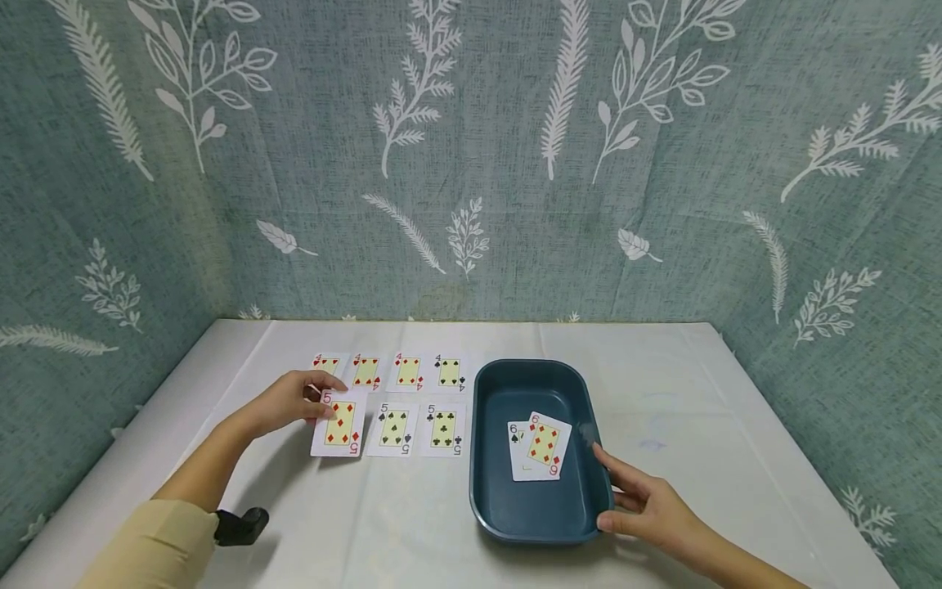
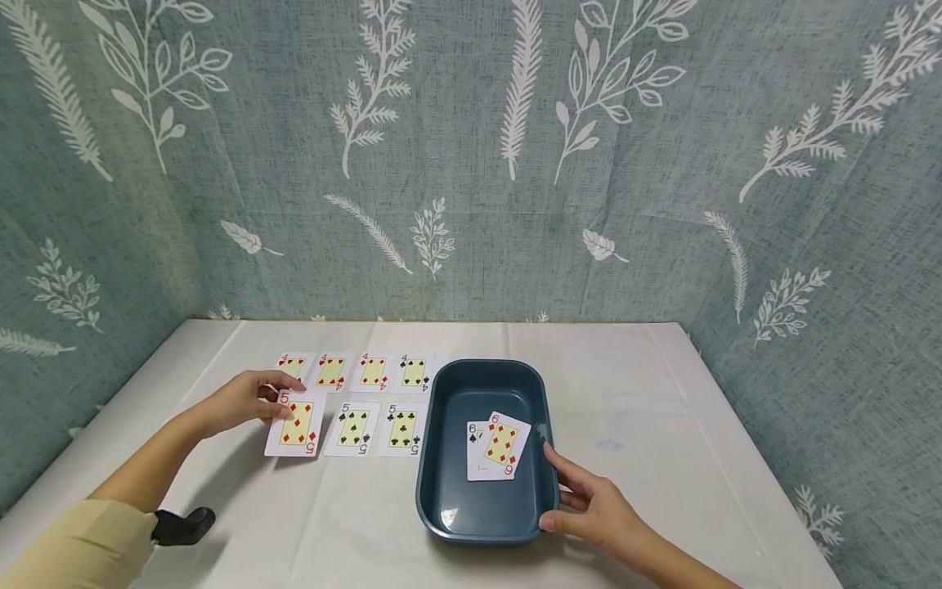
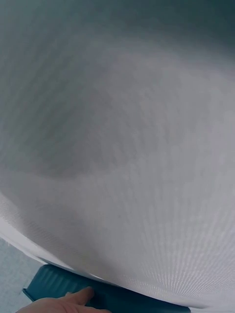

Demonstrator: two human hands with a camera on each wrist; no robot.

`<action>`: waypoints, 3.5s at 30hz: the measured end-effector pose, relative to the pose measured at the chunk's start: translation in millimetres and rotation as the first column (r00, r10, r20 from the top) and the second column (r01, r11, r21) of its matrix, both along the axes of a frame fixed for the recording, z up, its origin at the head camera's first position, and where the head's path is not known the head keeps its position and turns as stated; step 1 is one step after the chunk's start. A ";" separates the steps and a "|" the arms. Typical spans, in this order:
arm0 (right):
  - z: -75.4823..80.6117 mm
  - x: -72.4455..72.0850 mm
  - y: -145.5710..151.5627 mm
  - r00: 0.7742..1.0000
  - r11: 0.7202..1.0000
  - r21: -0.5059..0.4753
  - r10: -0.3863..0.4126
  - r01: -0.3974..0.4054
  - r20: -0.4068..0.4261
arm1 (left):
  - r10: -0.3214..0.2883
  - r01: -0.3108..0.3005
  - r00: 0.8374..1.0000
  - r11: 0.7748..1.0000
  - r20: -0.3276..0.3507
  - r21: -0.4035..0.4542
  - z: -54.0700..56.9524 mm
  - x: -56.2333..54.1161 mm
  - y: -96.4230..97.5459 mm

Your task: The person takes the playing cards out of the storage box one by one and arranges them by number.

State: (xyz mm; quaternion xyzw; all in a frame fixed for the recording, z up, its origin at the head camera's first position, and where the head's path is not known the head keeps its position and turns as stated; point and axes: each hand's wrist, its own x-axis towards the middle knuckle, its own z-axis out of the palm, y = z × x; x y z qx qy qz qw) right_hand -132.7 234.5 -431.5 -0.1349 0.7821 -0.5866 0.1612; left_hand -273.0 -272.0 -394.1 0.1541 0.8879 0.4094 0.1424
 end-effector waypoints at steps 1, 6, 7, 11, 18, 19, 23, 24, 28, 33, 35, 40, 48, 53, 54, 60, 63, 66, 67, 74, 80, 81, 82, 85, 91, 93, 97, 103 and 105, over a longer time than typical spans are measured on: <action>0.1 -0.2 -0.1 1.000 1.000 0.000 0.001 -0.001 -0.001 | 0.005 -0.005 1.000 1.000 0.001 -0.007 -1.6 -0.6 -0.2; 0.3 -0.5 0.4 1.000 1.000 -0.004 0.003 -0.003 0.000 | 0.006 -0.007 1.000 0.999 -0.023 -0.044 -9.1 -4.4 -1.0; 0.6 -0.6 0.4 1.000 1.000 -0.003 0.003 -0.003 0.000 | 0.011 -0.013 1.000 0.999 -0.029 -0.052 -10.9 -5.3 -1.5; 2.0 -1.0 0.4 1.000 1.000 -0.009 0.002 -0.002 0.012 | 0.030 -0.034 0.998 0.996 -0.057 -0.077 -18.2 -8.7 -2.8; 2.3 -0.4 2.1 1.000 0.999 -0.033 0.017 -0.017 -0.001 | 0.040 -0.048 0.996 0.994 -0.086 -0.098 -25.2 -12.3 0.2; 1.7 -0.6 2.2 1.000 0.999 -0.032 0.014 -0.014 0.000 | 0.041 -0.050 0.995 0.993 -0.085 -0.104 -25.4 -12.8 1.2; 0.3 -1.0 1.9 1.000 1.000 -0.019 0.000 0.000 0.009 | 0.041 -0.054 0.995 0.986 -0.088 -0.155 -25.2 -15.7 6.0; 0.0 -1.0 2.1 1.000 1.000 -0.018 0.001 -0.001 0.008 | 0.040 -0.054 0.995 0.985 -0.087 -0.161 -25.4 -16.2 7.1; 0.1 -0.3 2.0 1.000 1.000 -0.025 0.001 -0.001 0.021 | 0.020 -0.037 0.995 0.984 -0.100 -0.173 -28.2 -16.5 9.8; 0.5 0.1 0.6 0.999 1.000 -0.018 0.008 -0.007 0.033 | 0.017 -0.039 0.992 0.983 -0.122 -0.179 -33.8 -14.3 7.7; 0.7 -0.2 0.0 1.000 1.000 -0.012 0.012 -0.011 0.027 | 0.019 -0.041 0.992 0.983 -0.124 -0.176 -35.5 -14.1 6.7; 1.2 -0.6 0.5 1.000 0.999 -0.024 0.021 -0.021 0.010 | 0.017 -0.037 0.992 0.987 -0.126 -0.156 -38.5 -14.8 5.9; 1.9 -1.3 1.2 1.000 1.000 -0.014 0.018 -0.018 0.003 | 0.004 -0.024 0.993 0.986 -0.121 -0.165 -39.7 -15.9 6.7; 3.1 -2.0 1.4 1.000 0.999 -0.029 0.025 -0.025 0.004 | 0.012 -0.042 0.988 0.980 -0.151 -0.194 -39.2 -16.6 7.8; 3.2 -2.0 1.5 1.000 0.999 -0.031 0.025 -0.025 0.006 | 0.014 -0.047 0.987 0.978 -0.161 -0.201 -38.8 -16.7 7.9; 1.8 -1.8 1.6 1.000 1.000 -0.025 0.018 -0.018 0.015 | 0.017 -0.052 0.986 0.976 -0.166 -0.213 -34.0 -14.6 13.4; 1.3 -1.7 1.4 1.000 1.000 -0.018 0.006 -0.005 0.030 | 0.007 -0.042 0.982 0.982 -0.188 -0.183 -28.9 -12.0 19.0; 1.4 -1.2 1.5 1.000 1.000 -0.016 0.007 -0.006 0.025 | 0.010 -0.039 0.977 0.990 -0.213 -0.132 -24.1 -10.5 24.7; 1.4 -0.9 1.6 1.000 1.000 -0.017 0.011 -0.010 0.021 | 0.012 -0.038 0.975 0.993 -0.220 -0.115 -22.5 -10.1 26.5; 1.9 -0.8 1.2 0.999 0.999 -0.028 0.020 -0.019 0.027 | 0.057 -0.060 0.957 0.998 -0.286 -0.003 -14.7 -10.3 38.5; 2.1 -1.1 1.1 1.000 1.000 -0.022 0.022 -0.022 0.008 | 0.069 -0.054 0.967 0.996 -0.244 0.069 -1.7 -7.6 61.0; 2.5 -1.0 0.9 1.000 1.000 -0.020 0.020 -0.020 0.011 | 0.062 -0.045 0.971 0.996 -0.231 0.079 1.0 -6.6 65.8; 2.6 -0.8 0.8 1.000 1.000 -0.020 0.019 -0.019 0.010 | 0.055 -0.036 0.975 0.995 -0.217 0.089 3.8 -5.2 70.7; 2.6 -0.4 0.9 1.000 0.999 -0.029 0.025 -0.025 0.003 | 0.023 0.001 0.982 0.992 -0.187 0.128 11.2 -1.3 84.2; 3.6 -1.9 0.6 1.000 1.000 -0.009 0.017 -0.017 -0.005 | -0.026 0.063 0.980 0.982 -0.197 0.180 17.0 3.1 106.6; 3.7 -2.1 1.0 1.000 1.000 0.001 0.015 -0.015 -0.010 | -0.040 0.081 0.977 0.978 -0.209 0.193 19.0 3.6 114.6; 4.1 -1.2 1.0 1.000 1.000 0.007 0.005 -0.005 -0.003 | -0.057 0.106 0.973 0.971 -0.225 0.212 25.2 5.9 131.5; 2.2 -0.7 1.4 1.000 0.999 -0.018 0.028 -0.028 0.000 | -0.122 0.171 0.963 0.965 -0.241 0.199 27.3 12.7 153.9; 1.2 -0.9 1.4 1.000 0.999 -0.022 0.026 -0.026 0.003 | -0.151 0.197 0.961 0.962 -0.232 0.189 27.0 13.9 161.6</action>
